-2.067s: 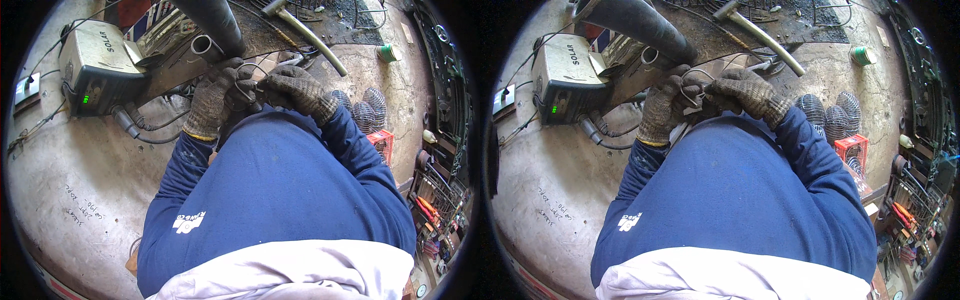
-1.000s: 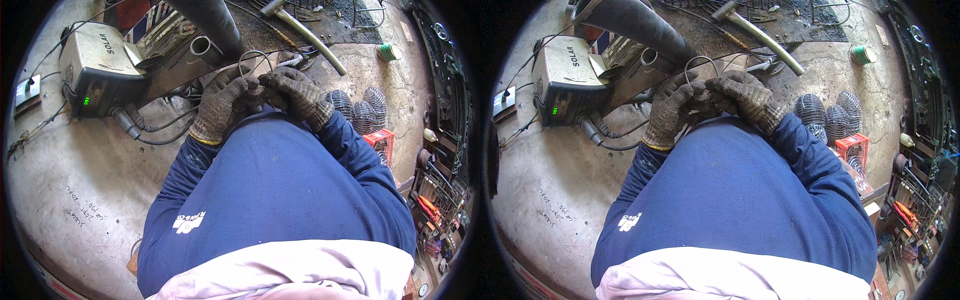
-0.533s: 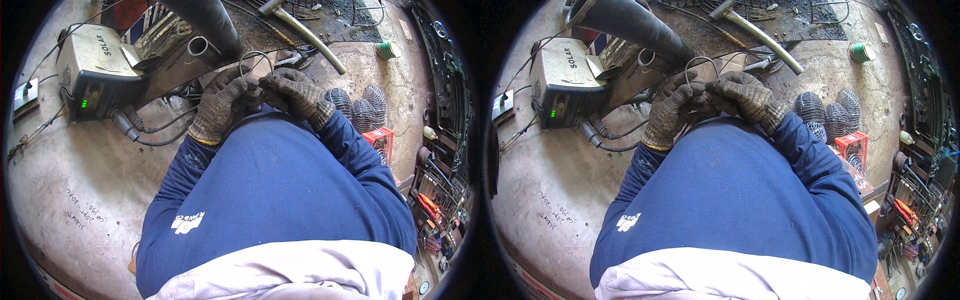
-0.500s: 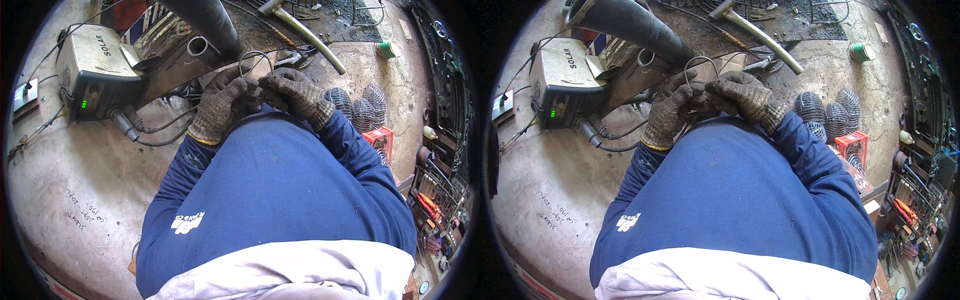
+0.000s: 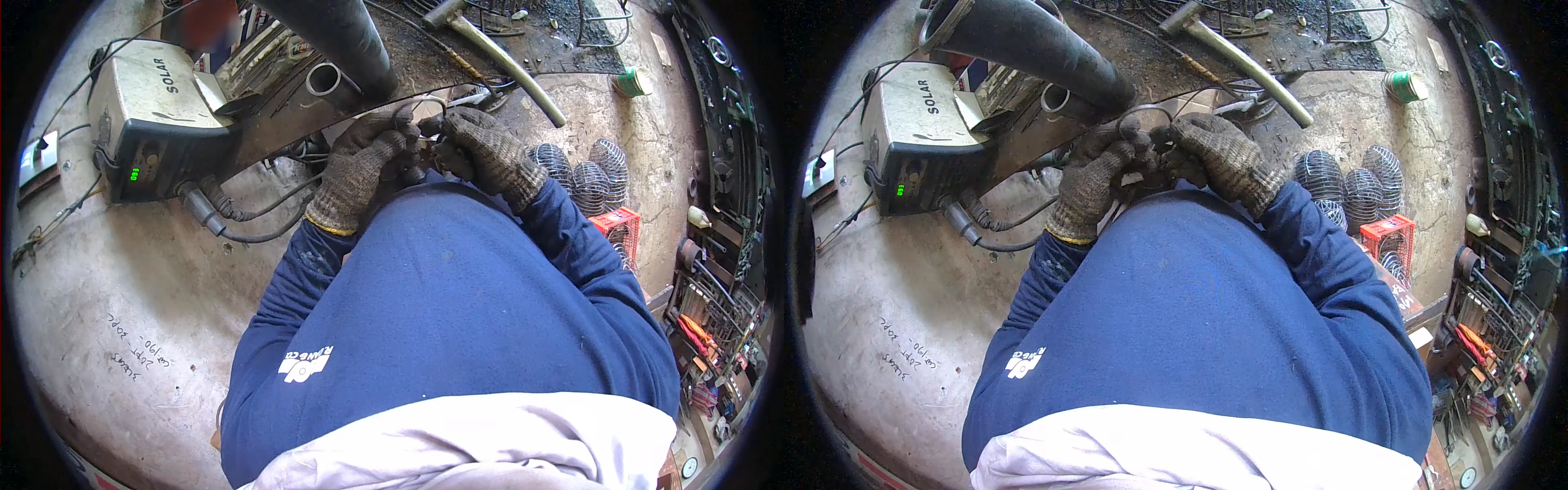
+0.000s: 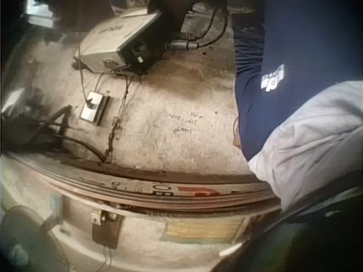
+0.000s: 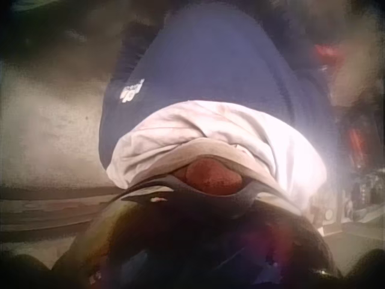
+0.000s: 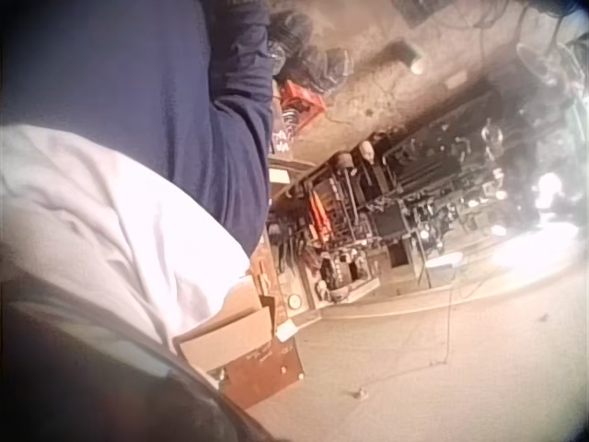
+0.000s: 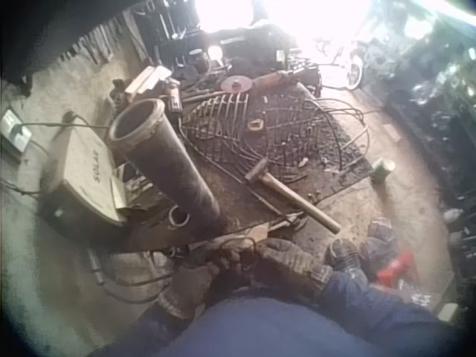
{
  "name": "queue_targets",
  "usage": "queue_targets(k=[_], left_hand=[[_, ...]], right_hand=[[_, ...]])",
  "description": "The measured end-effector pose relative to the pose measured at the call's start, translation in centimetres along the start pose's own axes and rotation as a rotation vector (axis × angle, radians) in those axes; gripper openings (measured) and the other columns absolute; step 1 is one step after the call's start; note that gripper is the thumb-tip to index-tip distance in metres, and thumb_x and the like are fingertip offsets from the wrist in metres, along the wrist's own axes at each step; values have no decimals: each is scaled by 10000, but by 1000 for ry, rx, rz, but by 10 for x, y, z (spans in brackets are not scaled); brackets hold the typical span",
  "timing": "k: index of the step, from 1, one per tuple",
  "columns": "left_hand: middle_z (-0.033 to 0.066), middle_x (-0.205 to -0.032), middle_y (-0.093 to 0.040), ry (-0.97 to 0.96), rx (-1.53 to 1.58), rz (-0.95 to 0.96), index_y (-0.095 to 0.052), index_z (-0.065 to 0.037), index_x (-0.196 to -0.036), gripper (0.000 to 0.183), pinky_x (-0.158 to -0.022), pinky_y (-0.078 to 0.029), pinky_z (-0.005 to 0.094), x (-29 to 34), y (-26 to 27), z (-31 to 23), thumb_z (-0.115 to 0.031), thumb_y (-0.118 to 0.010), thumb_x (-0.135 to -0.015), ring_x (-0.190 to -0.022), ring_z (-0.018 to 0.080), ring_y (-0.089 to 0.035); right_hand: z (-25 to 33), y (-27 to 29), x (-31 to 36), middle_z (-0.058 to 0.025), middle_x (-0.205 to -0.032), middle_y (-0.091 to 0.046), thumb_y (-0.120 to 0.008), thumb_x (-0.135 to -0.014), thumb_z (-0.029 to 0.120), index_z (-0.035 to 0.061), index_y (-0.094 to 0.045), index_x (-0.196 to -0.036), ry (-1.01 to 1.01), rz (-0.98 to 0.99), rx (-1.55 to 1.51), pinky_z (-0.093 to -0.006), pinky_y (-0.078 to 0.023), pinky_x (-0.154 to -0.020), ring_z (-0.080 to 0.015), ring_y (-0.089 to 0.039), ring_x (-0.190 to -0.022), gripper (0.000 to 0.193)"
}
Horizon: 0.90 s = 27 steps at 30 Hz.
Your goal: The person aligns two pieces of metal tubing and secures them together by positioning a metal clamp around the joint and tightening it using a hammer to tap the clamp into place.
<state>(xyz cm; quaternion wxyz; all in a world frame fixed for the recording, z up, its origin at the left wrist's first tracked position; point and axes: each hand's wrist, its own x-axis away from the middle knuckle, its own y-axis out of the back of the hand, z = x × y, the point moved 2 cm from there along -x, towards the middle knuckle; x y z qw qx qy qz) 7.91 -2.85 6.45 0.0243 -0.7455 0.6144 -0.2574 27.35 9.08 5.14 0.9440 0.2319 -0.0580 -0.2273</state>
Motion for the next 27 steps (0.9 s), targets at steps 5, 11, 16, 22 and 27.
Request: queue_targets(k=[5, 11, 16, 22, 27], left_hand=[[85, -1180, -711, -317, -542, -45, -694, -50, -1216, 246, -962, -542, 330, -4, 12, -3, -56, -648, -974, -1114, 167, -662], [102, -1215, -693, -346, -447, -215, -631, -50, -1287, 287, -944, -557, 332, -7, 13, -3, -94, -604, -1005, -1116, 188, -673], [137, -1120, -708, -74, 136, -187, -580, -21, -1314, 306, -829, -607, 332, 9, 4, -8, -97, -591, -1017, -994, 196, -704], [123, -1069, -719, -9, 115, -196, -589, -6, -1281, 295, -770, -619, 326, 10, 14, 9, -92, -613, -1000, -905, 196, -717], [134, -1095, -717, -104, 286, -267, -611, 4, -1257, 286, -820, -614, 339, 4, 12, 9, -67, -630, -980, -964, 208, -710]], right_hand=[[-8, -16, -4, -137, -1189, -674, -657, -969, 197, 6, -558, -1362, -447, -30, -1375, -325, -550, -969, -226, -660, -1125, 448], [16, -1, -17, -147, -1191, -686, -639, -992, 243, -3, -497, -1448, -530, 20, -949, -278, -573, -875, -181, -673, -1065, 537], [30, -8, -28, -112, -1055, -705, -639, -995, 212, 5, -470, -1474, -438, -136, -806, -259, -547, -707, -134, -661, -820, 549], [29, -13, -41, -113, -1118, -702, -675, -978, 197, 5, -483, -1454, -437, -136, -712, -275, -571, -775, -152, -677, -896, 548], [26, -15, -51, -129, -1174, -699, -701, -964, 192, -9, -523, -1403, -467, -182, -828, -309, -586, -855, -185, -701, -968, 515]])
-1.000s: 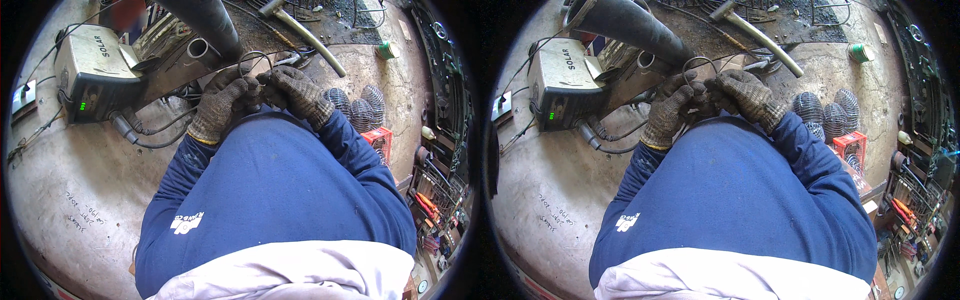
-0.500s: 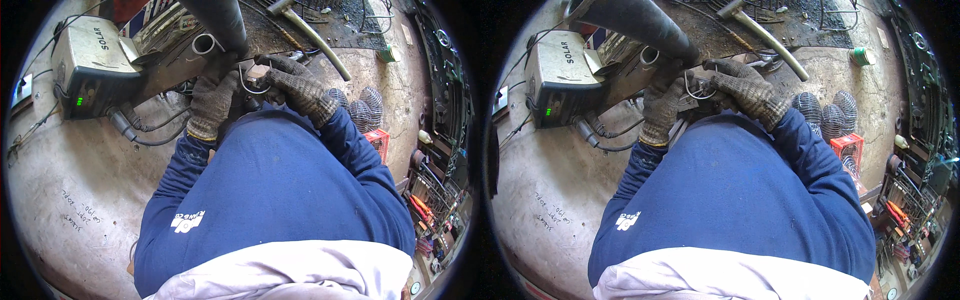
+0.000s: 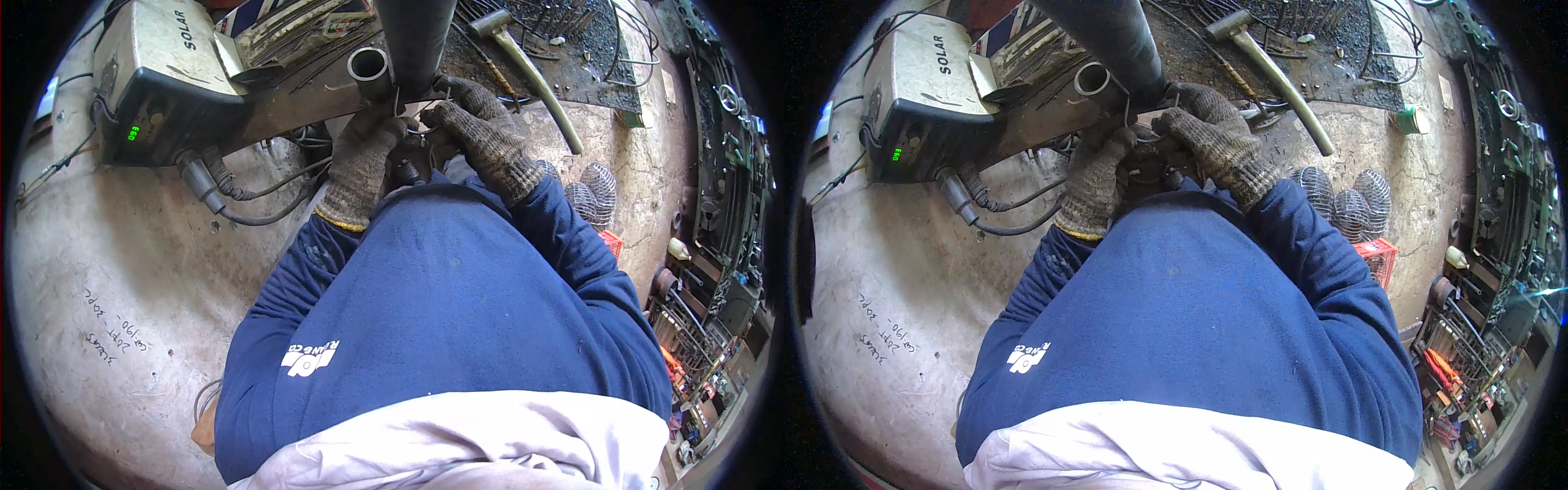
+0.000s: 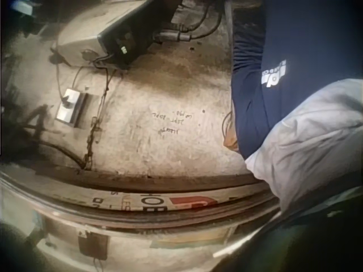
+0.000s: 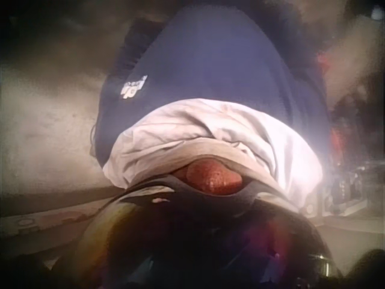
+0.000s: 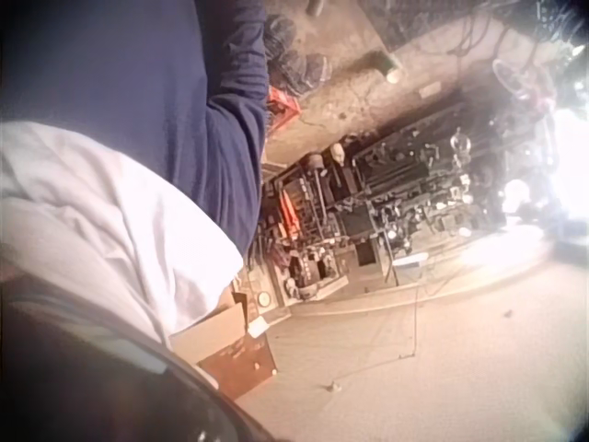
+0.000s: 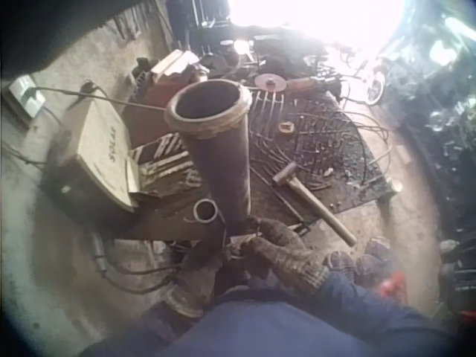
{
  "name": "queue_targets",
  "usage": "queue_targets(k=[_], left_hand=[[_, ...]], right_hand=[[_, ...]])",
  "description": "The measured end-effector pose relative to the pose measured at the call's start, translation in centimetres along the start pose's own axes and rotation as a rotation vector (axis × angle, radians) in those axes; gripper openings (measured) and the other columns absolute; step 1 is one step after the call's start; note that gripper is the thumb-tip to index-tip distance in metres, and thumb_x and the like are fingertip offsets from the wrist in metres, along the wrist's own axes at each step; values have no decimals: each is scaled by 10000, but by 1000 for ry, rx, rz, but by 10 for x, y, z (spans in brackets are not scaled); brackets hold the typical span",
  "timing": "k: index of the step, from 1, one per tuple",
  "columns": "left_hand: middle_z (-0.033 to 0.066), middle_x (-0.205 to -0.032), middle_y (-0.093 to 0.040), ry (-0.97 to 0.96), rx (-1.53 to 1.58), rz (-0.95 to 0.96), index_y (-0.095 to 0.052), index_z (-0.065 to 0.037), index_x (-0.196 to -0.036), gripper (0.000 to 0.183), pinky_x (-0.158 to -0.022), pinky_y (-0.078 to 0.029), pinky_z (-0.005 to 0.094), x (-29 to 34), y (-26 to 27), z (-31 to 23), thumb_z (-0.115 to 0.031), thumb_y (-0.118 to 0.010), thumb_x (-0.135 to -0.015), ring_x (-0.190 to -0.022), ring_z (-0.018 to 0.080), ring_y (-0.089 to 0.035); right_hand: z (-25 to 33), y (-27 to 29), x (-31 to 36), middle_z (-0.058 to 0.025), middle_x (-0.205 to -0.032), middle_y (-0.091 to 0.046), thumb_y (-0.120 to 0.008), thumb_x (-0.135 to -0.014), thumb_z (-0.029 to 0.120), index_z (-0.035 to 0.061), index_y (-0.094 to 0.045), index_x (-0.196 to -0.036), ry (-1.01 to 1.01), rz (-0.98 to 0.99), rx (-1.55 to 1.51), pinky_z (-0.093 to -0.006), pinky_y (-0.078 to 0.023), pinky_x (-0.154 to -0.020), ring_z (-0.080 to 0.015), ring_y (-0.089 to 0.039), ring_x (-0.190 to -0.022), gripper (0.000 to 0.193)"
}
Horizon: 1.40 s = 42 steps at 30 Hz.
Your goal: The person aligns two pieces of metal tubing and secures them together by positioning a metal clamp around the joint and tightening it using a hammer to tap the clamp into place.
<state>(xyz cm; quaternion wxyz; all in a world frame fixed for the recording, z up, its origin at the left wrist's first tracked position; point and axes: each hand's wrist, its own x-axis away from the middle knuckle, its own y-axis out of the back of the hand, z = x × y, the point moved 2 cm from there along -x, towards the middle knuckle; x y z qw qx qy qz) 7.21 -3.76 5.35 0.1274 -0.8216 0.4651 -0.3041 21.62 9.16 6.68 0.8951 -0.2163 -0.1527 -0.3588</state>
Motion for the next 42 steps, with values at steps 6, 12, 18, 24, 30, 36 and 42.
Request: queue_targets(k=[6, 12, 18, 24, 30, 36, 42], left_hand=[[149, -1117, -712, 5, 203, -77, -619, 5, -1250, 283, -835, -617, 349, -14, 5, 16, -26, -624, -968, -963, 225, -715], [152, -1111, -707, -31, 192, -104, -602, 5, -1259, 284, -820, -624, 376, -20, -2, 20, -49, -606, -980, -927, 249, -725], [131, -1173, -679, -53, 270, -86, -602, -27, -1244, 281, -879, -600, 375, -24, -19, 13, -126, -633, -983, -1008, 237, -698], [91, -1043, -730, -147, -314, -193, -644, -26, -1181, 398, -794, -585, 362, -30, -3, 5, -245, -787, -881, -871, 216, -722], [116, -965, -733, -717, -1071, -210, -644, -40, -1207, 681, -783, -574, 389, -36, 0, -29, -328, -944, -667, -846, 253, -726], [110, -973, -747, -766, -1067, -236, -648, -48, -1135, 603, -810, -576, 391, -47, -3, -31, -342, -937, -693, -905, 256, -733], [105, -1008, -751, -671, -1066, -156, -657, -61, -1138, 646, -799, -579, 393, -66, 10, -28, -381, -951, -660, -932, 253, -732]], right_hand=[[-3, 0, -15, -130, -1136, -715, -676, -981, 200, -12, -573, -1339, 26, -103, 29, -328, -584, -852, -190, -709, -953, 429], [1, 2, -24, -107, -1077, -715, -685, -969, 258, -14, -592, -1318, 33, -135, 60, -258, -562, -672, -126, -687, -831, 452], [9, 3, -35, -164, -1153, -699, -665, -993, 257, -37, -574, -1330, 85, -127, 135, -311, -616, -819, -200, -726, -961, 456], [16, -3, -38, -152, -1129, -704, -627, -1011, 267, -34, -588, -1318, 113, -178, 223, -299, -599, -797, -184, -716, -894, 431], [18, 1, -45, -127, -1038, -715, -621, -1011, 257, -24, -591, -1325, 132, -151, 256, -308, -588, -793, -178, -709, -881, 423], [10, 14, -53, -118, -1066, -701, -615, -1008, 238, -7, -614, -1315, 176, -134, 454, -292, -577, -770, -160, -691, -842, 392], [33, 5, -41, -97, -1188, -645, -570, -1004, 159, 31, -648, -1274, 136, -36, 429, -283, -569, -732, -149, -666, -822, 309]])
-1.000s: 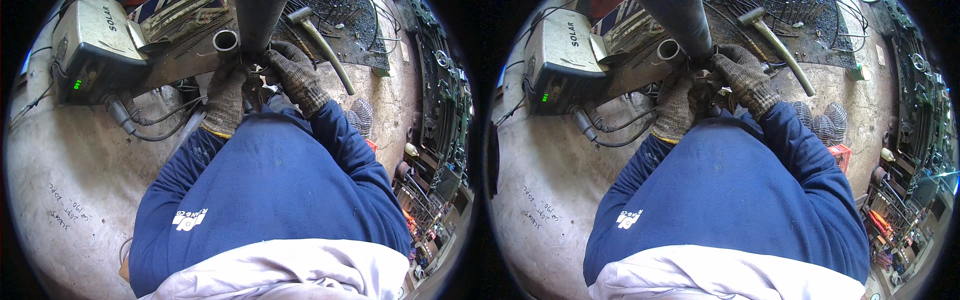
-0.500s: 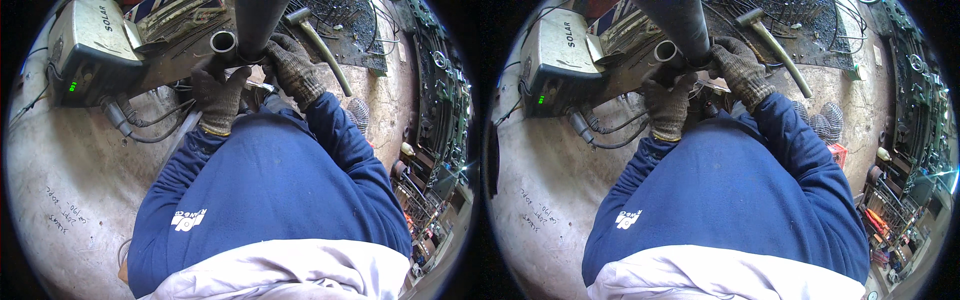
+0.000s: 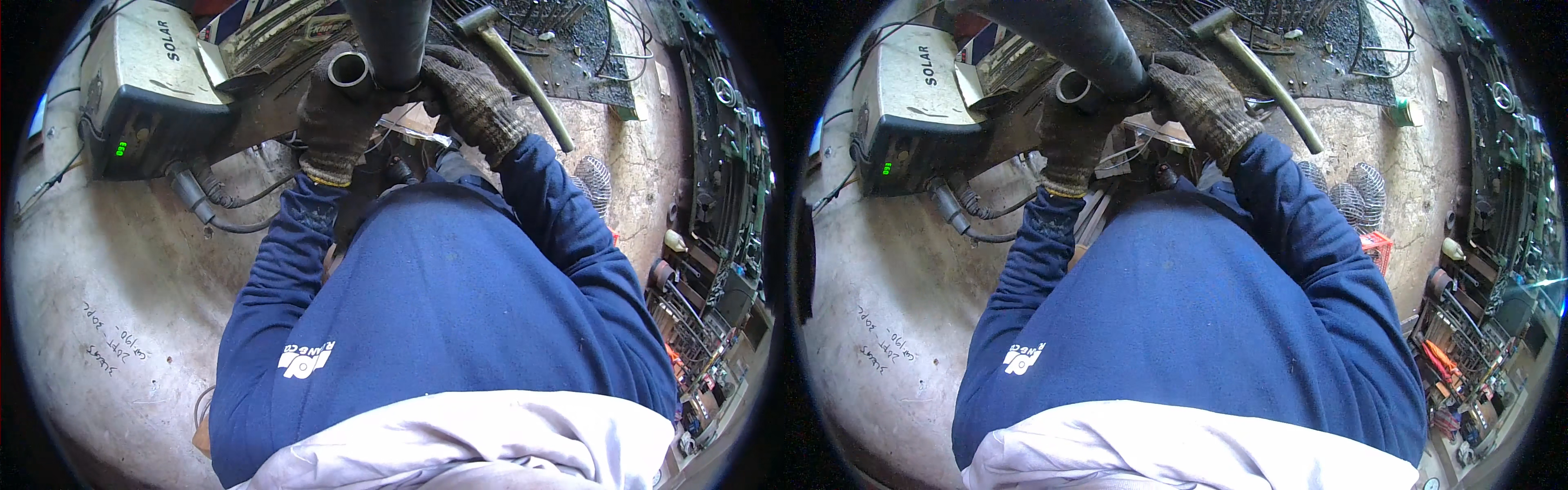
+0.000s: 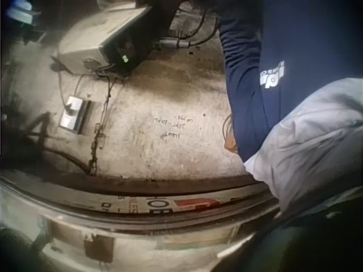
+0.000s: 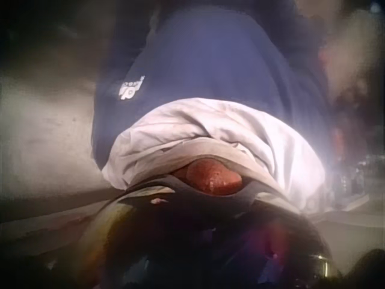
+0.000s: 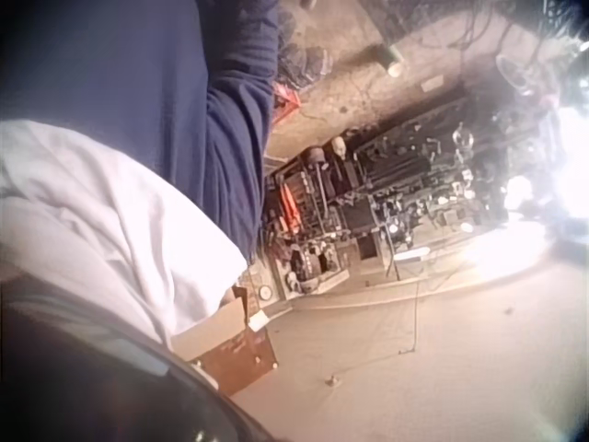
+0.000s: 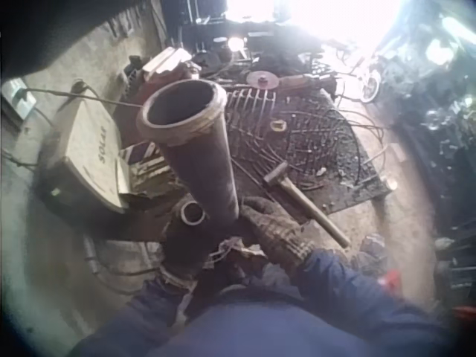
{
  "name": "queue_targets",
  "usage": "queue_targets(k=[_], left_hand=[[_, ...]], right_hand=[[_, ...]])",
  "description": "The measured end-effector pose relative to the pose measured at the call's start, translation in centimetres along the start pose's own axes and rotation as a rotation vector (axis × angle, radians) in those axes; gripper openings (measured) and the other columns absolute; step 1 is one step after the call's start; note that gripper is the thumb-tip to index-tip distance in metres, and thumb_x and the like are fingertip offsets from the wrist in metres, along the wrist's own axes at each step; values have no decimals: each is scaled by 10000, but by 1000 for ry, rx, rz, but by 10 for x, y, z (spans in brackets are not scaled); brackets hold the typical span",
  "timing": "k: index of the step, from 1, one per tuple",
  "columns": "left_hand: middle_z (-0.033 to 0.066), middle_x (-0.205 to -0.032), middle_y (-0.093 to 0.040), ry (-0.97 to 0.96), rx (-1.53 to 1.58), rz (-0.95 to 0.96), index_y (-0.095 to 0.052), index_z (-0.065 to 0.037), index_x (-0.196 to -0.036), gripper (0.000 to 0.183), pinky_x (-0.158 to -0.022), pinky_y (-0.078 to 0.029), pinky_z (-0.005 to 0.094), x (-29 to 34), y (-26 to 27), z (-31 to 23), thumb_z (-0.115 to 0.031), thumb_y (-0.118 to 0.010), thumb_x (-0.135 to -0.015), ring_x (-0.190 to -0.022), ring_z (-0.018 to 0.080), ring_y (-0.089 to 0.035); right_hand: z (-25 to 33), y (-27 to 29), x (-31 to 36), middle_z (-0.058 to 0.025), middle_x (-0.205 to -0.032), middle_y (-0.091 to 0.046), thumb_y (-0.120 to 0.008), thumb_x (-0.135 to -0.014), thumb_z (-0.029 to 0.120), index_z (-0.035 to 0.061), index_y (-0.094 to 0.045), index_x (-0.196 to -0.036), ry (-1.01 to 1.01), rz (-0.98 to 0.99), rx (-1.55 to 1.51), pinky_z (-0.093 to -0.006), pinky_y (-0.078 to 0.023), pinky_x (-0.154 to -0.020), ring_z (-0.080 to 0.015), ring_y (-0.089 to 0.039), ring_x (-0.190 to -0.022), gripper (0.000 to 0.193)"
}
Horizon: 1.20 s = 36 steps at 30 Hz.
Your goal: The person aligns two pieces of metal tubing and secures them together by positioning a metal clamp around the joint and tightening it using a hammer to tap the clamp into place.
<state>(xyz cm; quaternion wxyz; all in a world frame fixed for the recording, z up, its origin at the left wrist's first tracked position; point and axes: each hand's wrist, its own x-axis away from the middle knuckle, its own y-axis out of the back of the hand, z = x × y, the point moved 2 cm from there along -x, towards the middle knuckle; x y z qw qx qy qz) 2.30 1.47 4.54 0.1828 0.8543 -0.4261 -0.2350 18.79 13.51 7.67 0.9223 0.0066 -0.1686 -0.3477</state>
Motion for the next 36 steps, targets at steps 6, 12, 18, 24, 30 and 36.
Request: queue_targets(k=[6, 12, 18, 24, 30, 36], left_hand=[[117, -1043, -757, -42, -51, -62, -689, -49, -1124, 606, -819, -567, 408, 3, 2, -6, -348, -950, -666, -943, 279, -731], [121, -1060, -745, -9, 136, 127, -671, -29, -1113, 585, -830, -562, 405, -8, 0, -5, -251, -957, -654, -973, 255, -717], [94, -984, -759, -35, 178, 100, -702, -38, -1037, 488, -779, -572, 380, -10, 0, -16, -188, -936, -637, -898, 223, -729], [102, -1007, -753, 14, 192, 99, -694, -46, -1073, 551, -812, -570, 384, -8, 1, -14, -285, -956, -652, -927, 247, -726], [104, -992, -742, -147, 5, -103, -659, -84, -1108, 657, -753, -585, 414, 1, -1, -3, -421, -959, -631, -878, 276, -729], [118, -1025, -717, -225, -143, -135, -591, -100, -1180, 766, -755, -592, 433, 4, 4, -1, -451, -968, -612, -886, 319, -723]], right_hand=[[-58, 28, -15, -92, -961, -686, -609, -1021, 213, 2, -584, -1348, 133, -4, -180, -300, -586, -719, -157, -683, -817, 390], [-21, 7, 14, -70, -1043, -704, -599, -998, 189, 28, -603, -1329, -120, 74, -299, -218, -569, -683, -86, -671, -813, 369], [-16, -9, 18, -64, -1037, -707, -635, -997, 214, 27, -581, -1372, -51, -3, -327, -259, -587, -695, -112, -666, -794, 422], [-34, -24, 10, -122, -1091, -706, -656, -992, 192, -3, -502, -1450, -13, -106, -487, -286, -565, -712, -148, -677, -858, 521], [-26, -26, 12, -104, -933, -695, -647, -1013, 190, 19, -486, -1471, -5, -106, -494, -282, -531, -592, -141, -632, -712, 515], [-31, -27, 11, -64, -1170, -685, -658, -1000, 176, 37, -555, -1417, 9, -158, -410, -230, -550, -768, -107, -664, -918, 452]])
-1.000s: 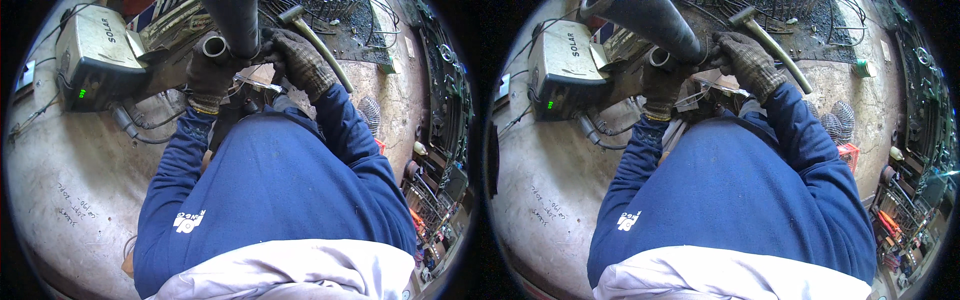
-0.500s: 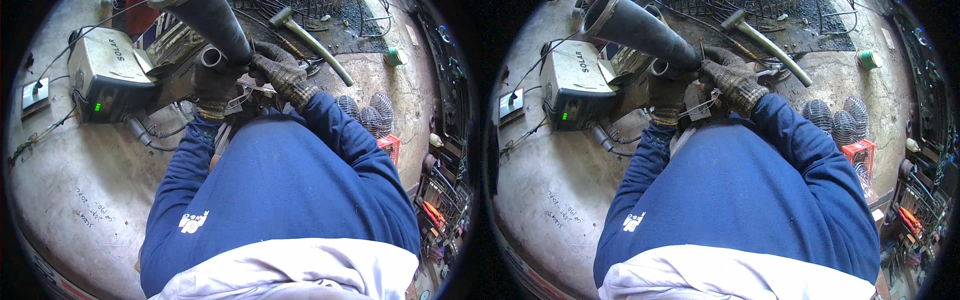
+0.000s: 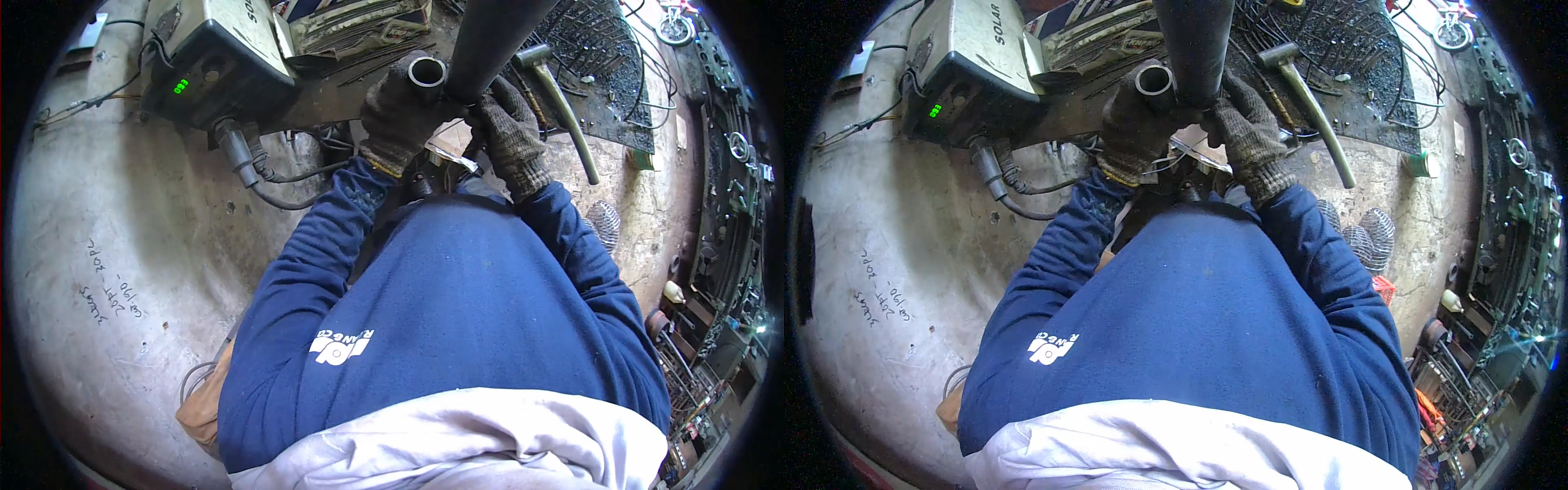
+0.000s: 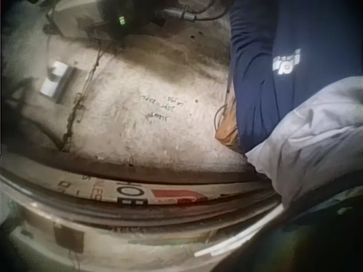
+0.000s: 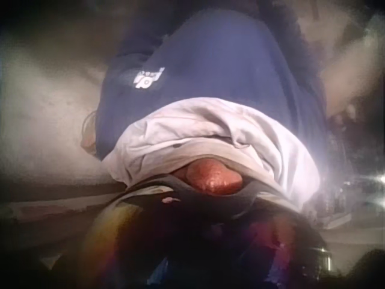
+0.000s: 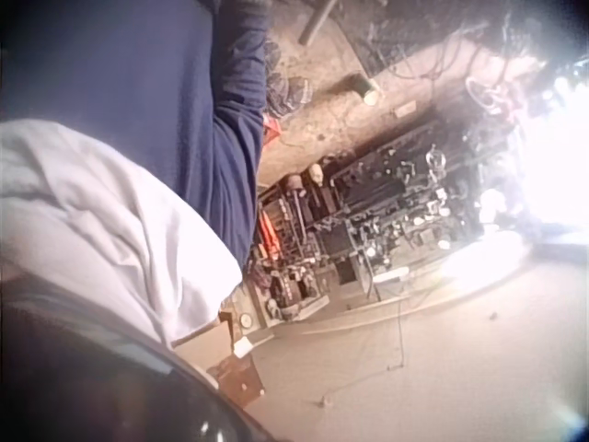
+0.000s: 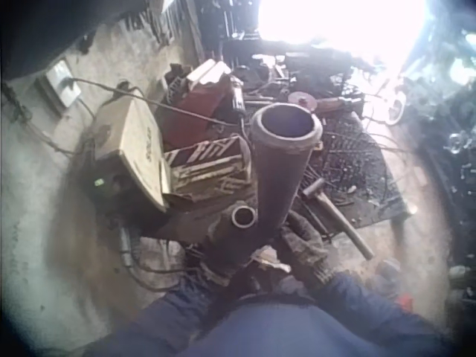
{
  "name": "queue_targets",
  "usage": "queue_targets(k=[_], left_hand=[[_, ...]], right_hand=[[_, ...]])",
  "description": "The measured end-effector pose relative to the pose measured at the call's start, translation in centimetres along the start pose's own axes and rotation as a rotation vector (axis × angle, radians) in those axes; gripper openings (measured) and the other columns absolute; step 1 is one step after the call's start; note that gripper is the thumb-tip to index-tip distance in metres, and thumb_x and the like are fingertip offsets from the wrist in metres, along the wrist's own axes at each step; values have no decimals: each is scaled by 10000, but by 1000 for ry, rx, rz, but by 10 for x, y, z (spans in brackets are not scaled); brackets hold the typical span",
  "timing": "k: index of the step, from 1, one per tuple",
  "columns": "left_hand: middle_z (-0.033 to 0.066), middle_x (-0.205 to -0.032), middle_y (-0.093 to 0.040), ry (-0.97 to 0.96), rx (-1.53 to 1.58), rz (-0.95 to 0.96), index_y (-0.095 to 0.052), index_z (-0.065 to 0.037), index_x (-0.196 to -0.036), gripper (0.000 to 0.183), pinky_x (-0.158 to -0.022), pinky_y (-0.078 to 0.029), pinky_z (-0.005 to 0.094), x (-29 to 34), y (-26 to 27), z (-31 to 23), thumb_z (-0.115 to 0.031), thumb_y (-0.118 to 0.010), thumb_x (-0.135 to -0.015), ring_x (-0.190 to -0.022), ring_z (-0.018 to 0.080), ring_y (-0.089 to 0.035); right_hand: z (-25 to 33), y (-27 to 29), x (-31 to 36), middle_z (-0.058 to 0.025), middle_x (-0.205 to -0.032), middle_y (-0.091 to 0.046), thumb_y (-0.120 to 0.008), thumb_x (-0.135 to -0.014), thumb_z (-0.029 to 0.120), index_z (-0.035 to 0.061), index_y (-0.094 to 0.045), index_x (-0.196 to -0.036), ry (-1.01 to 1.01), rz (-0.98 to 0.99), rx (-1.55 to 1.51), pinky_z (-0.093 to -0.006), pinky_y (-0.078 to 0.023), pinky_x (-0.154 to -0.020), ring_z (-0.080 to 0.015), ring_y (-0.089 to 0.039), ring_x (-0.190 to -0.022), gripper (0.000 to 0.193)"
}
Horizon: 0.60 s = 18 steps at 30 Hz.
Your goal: The person aligns two pieces of metal tubing and secures them together by positioning a metal clamp around the joint and tightening it using a hammer to tap the clamp into place.
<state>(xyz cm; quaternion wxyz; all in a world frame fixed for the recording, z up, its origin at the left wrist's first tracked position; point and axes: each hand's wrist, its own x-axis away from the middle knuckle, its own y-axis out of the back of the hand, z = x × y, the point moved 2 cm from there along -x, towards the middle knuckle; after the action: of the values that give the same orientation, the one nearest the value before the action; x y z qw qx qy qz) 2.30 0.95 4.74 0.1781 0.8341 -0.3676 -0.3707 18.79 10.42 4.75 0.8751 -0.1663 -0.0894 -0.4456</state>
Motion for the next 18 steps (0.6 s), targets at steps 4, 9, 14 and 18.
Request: queue_targets(k=[4, 9, 14, 18], left_hand=[[82, -958, -736, -60, -96, -128, -676, -126, -1101, 801, -712, -589, 425, -1, -5, 3, -604, -941, -516, -821, 307, -727], [97, -1037, -729, 88, 138, -13, -649, -108, -1139, 740, -775, -601, 406, 0, -4, 4, -427, -985, -562, -901, 293, -730], [94, -1007, -747, 87, 103, 107, -676, -77, -1096, 595, -783, -586, 384, -4, -2, 5, -391, -946, -669, -908, 255, -732], [95, -998, -763, 236, 239, 239, -710, -61, -1074, 525, -789, -579, 372, -11, 1, -6, -358, -934, -705, -930, 247, -734]], right_hand=[[4, -3, 2, -51, -1153, -681, -663, -997, 184, 39, -566, -1395, 49, -16, 4, -234, -541, -754, -98, -652, -904, 435], [2, -2, 1, -105, -952, -687, -626, -1018, 210, -1, -485, -1447, 22, 6, 22, -297, -530, -630, -141, -616, -726, 499], [8, 1, 4, -122, -1099, -685, -643, -1006, 221, 11, -538, -1392, -72, 25, -33, -309, -564, -732, -163, -664, -867, 452], [1, 2, 1, -71, -1021, -676, -648, -1005, 279, 16, -560, -1373, 19, 15, 5, -278, -524, -695, -119, -622, -817, 460]])
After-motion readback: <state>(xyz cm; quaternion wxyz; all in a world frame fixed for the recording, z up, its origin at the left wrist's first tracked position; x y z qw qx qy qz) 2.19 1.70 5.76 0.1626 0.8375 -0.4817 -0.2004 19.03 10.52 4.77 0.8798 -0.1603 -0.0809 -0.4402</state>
